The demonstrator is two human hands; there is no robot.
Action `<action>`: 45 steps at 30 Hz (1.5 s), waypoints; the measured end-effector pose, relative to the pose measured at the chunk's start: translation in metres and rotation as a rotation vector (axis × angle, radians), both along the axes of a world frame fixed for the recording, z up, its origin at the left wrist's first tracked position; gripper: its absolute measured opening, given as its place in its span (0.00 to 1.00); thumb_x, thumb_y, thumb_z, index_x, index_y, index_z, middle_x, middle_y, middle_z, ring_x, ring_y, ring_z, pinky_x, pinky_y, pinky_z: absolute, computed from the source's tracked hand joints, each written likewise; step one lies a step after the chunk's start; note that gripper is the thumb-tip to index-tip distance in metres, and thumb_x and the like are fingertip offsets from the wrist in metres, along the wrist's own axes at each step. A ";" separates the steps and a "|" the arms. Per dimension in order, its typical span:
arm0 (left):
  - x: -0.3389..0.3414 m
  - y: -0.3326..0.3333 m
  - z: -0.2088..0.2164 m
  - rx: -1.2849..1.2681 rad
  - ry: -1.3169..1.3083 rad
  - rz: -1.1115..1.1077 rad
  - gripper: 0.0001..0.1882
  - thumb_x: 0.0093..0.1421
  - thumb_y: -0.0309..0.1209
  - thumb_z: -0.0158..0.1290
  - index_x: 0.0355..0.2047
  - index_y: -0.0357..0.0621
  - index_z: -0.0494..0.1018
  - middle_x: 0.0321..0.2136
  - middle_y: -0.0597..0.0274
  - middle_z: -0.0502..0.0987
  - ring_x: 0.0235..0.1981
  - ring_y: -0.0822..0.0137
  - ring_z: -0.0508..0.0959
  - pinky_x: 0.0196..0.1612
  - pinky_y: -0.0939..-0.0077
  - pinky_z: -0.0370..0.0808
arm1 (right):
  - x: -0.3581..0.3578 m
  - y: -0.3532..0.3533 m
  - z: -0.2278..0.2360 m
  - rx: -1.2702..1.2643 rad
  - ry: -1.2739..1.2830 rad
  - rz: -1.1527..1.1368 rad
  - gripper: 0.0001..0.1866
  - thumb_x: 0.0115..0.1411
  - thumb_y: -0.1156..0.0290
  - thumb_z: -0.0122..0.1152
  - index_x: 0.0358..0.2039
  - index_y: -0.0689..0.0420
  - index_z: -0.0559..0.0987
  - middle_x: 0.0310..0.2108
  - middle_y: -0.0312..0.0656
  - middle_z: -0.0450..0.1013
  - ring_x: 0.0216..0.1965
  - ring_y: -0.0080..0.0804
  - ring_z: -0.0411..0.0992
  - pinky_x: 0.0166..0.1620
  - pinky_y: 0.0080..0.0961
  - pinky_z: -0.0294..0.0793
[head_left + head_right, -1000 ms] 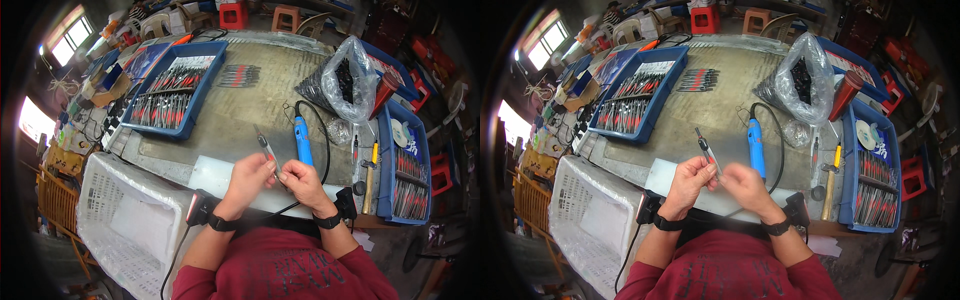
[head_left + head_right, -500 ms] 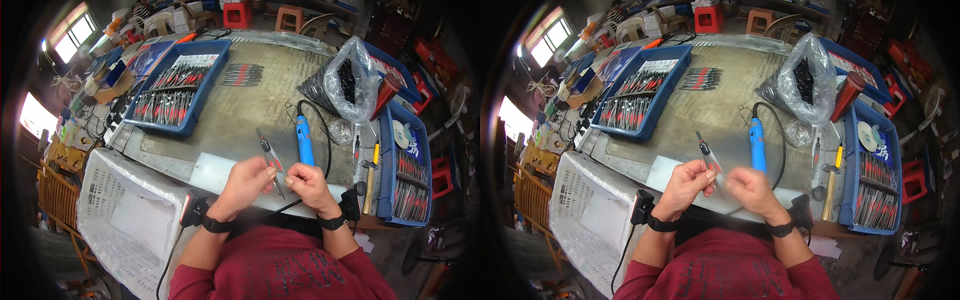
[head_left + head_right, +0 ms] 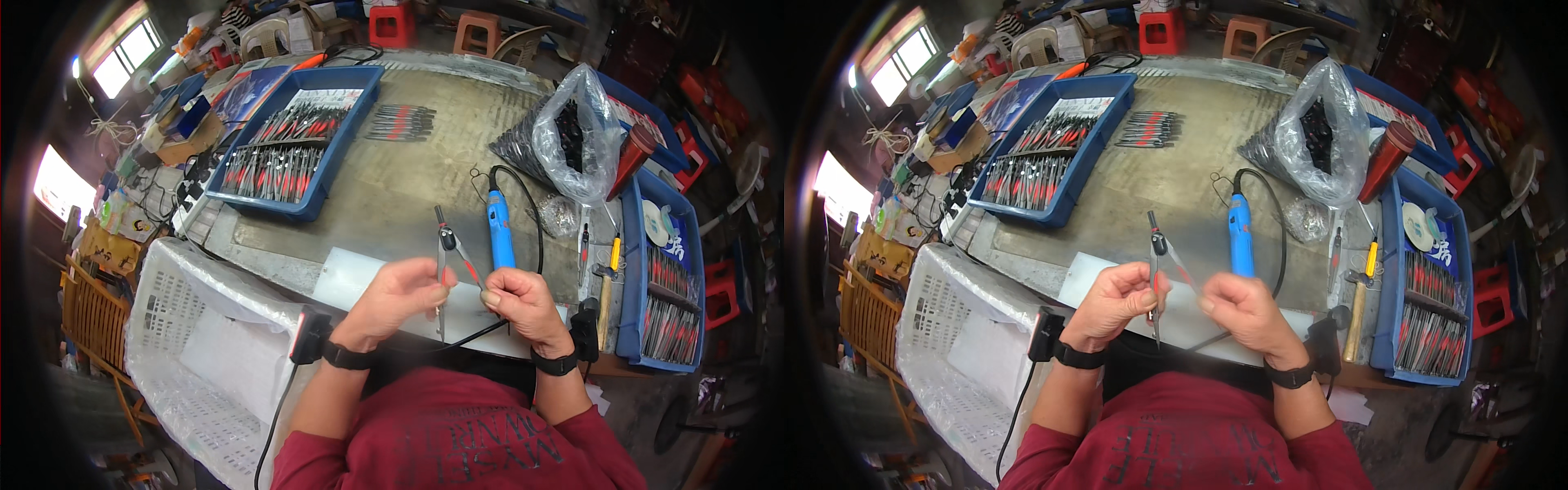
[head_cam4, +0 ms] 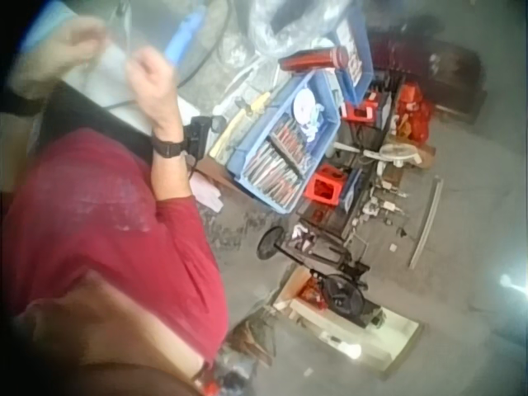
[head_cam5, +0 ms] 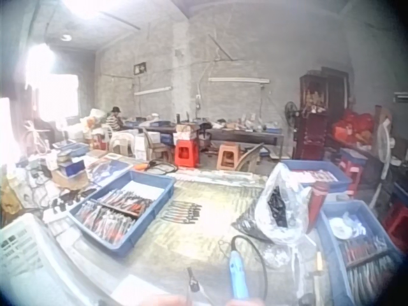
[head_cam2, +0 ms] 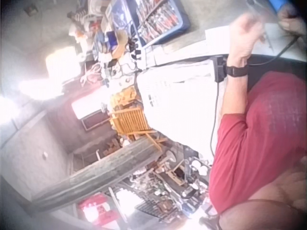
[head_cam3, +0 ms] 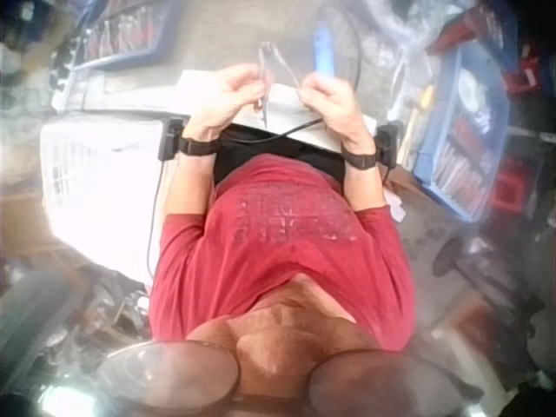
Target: The person picks up metal tool bits from a white basket and places them on a workbench. They then use a blue rotary tool to attach a bit to the tool's chuck, repeating the process with additional bits.
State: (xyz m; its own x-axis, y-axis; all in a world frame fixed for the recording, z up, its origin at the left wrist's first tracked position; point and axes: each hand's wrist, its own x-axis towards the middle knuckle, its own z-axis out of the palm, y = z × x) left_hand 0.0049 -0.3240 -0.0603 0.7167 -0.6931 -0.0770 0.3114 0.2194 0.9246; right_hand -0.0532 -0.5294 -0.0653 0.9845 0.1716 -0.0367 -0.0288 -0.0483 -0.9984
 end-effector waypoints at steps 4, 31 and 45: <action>-0.004 -0.008 -0.003 -0.209 0.111 -0.153 0.37 0.48 0.46 0.58 0.52 0.36 0.60 0.28 0.68 0.64 0.28 0.75 0.64 0.30 0.81 0.64 | -0.004 0.010 -0.006 0.279 0.053 0.105 0.04 0.57 0.73 0.52 0.29 0.60 0.71 0.24 0.26 0.64 0.25 0.11 0.58 0.27 0.10 0.58; 0.012 -0.025 -0.014 -0.057 0.071 -0.068 0.13 0.53 0.34 0.55 0.34 0.38 0.72 0.26 0.67 0.72 0.26 0.77 0.70 0.31 0.84 0.68 | -0.004 0.021 -0.026 0.291 -0.038 0.021 0.06 0.57 0.74 0.52 0.32 0.63 0.73 0.26 0.30 0.69 0.29 0.14 0.64 0.32 0.13 0.65; 0.090 -0.029 -0.055 0.843 -0.669 0.432 0.10 0.59 0.30 0.45 0.39 0.39 0.69 0.21 0.60 0.70 0.22 0.68 0.72 0.28 0.78 0.67 | 0.041 -0.029 -0.041 -0.990 -0.154 -0.446 0.27 0.51 0.52 0.54 0.41 0.63 0.69 0.27 0.56 0.70 0.30 0.53 0.70 0.32 0.40 0.68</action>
